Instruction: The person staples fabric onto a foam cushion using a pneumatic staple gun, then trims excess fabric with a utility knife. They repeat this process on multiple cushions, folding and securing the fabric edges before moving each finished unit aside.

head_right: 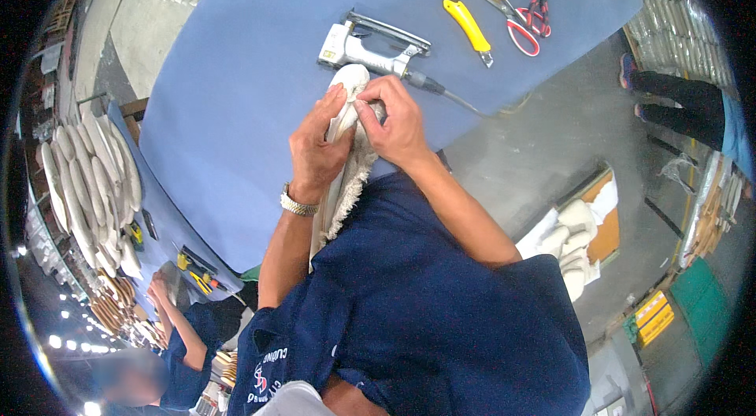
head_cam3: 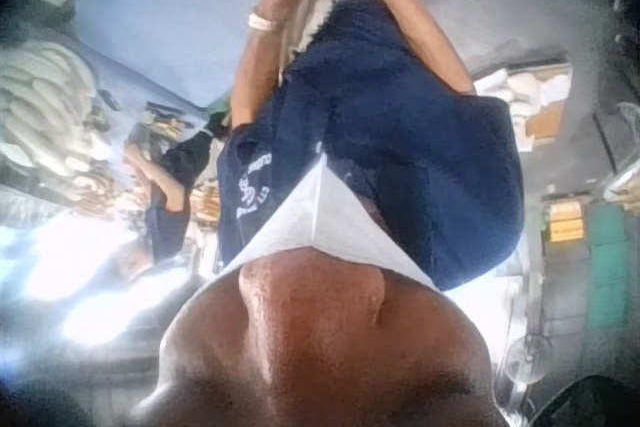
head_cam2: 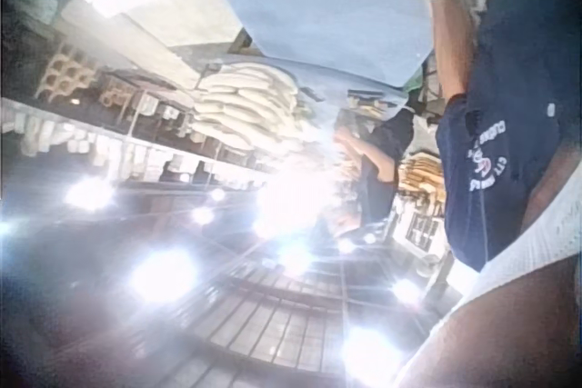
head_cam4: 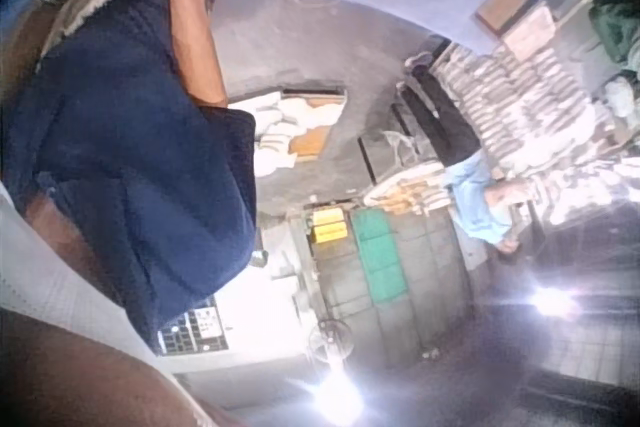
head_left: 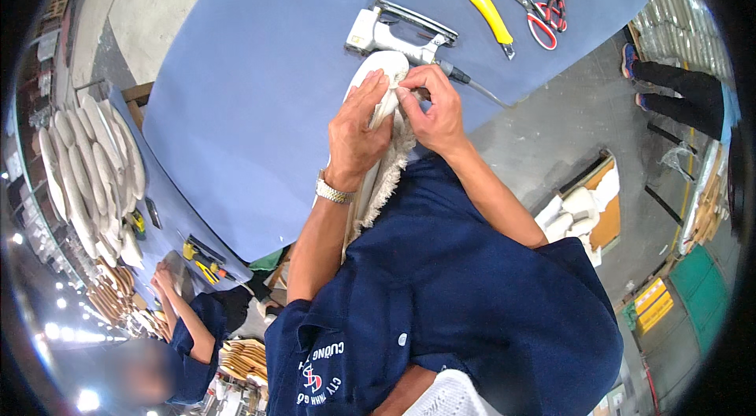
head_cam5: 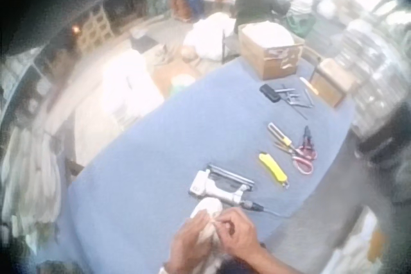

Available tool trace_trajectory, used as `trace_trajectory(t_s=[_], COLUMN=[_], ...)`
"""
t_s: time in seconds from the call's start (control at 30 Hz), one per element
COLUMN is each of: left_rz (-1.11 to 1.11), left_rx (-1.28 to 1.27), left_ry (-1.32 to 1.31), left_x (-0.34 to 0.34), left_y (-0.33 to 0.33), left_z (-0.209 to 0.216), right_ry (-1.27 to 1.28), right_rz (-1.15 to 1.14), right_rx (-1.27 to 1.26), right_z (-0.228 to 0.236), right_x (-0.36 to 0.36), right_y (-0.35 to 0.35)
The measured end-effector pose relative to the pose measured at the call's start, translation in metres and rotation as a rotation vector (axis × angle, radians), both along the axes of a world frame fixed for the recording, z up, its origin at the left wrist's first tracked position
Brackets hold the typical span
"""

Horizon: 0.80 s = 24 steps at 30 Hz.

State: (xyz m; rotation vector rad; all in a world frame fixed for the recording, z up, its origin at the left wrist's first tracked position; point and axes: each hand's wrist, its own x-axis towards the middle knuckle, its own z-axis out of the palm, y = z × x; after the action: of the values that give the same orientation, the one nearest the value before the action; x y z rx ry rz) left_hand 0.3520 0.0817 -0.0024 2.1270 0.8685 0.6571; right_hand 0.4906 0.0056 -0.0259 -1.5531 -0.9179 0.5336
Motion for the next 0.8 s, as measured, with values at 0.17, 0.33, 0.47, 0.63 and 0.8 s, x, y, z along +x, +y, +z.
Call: trace_trajectory(t_s=[0.17, 0.33, 0.47, 0.63, 0.8], left_rz=[0.015, 0.030, -0.017, -0.087, -0.187], left_rx=[-0.009, -0.002, 0.000, 0.001, -0.126], left_ry=[0.022, 0.024, 0.076, 0.070, 0.199], left_x=[-0.003, -0.002, -0.003, 0.009, 0.002], left_y=[0.002, -0.001, 0.004, 0.017, 0.019], left_z=[0.004, 0.004, 0.000, 0.005, 0.004], right_ry=[0.198, 0.293, 0.353, 0.305, 0.349], right_rz=[-0.037, -0.016, 0.000, 0.070, 0.081], right_rx=[-0.157, -0.294, -0.170, -0.072, -0.061], right_z=[0.003, -0.011, -0.032, -0.032, -0.047], right_x=[-0.007, -0.016, -0.018, -0.012, -0.013], right_y=[0.010, 0.017, 0.018, 0.022, 0.025])
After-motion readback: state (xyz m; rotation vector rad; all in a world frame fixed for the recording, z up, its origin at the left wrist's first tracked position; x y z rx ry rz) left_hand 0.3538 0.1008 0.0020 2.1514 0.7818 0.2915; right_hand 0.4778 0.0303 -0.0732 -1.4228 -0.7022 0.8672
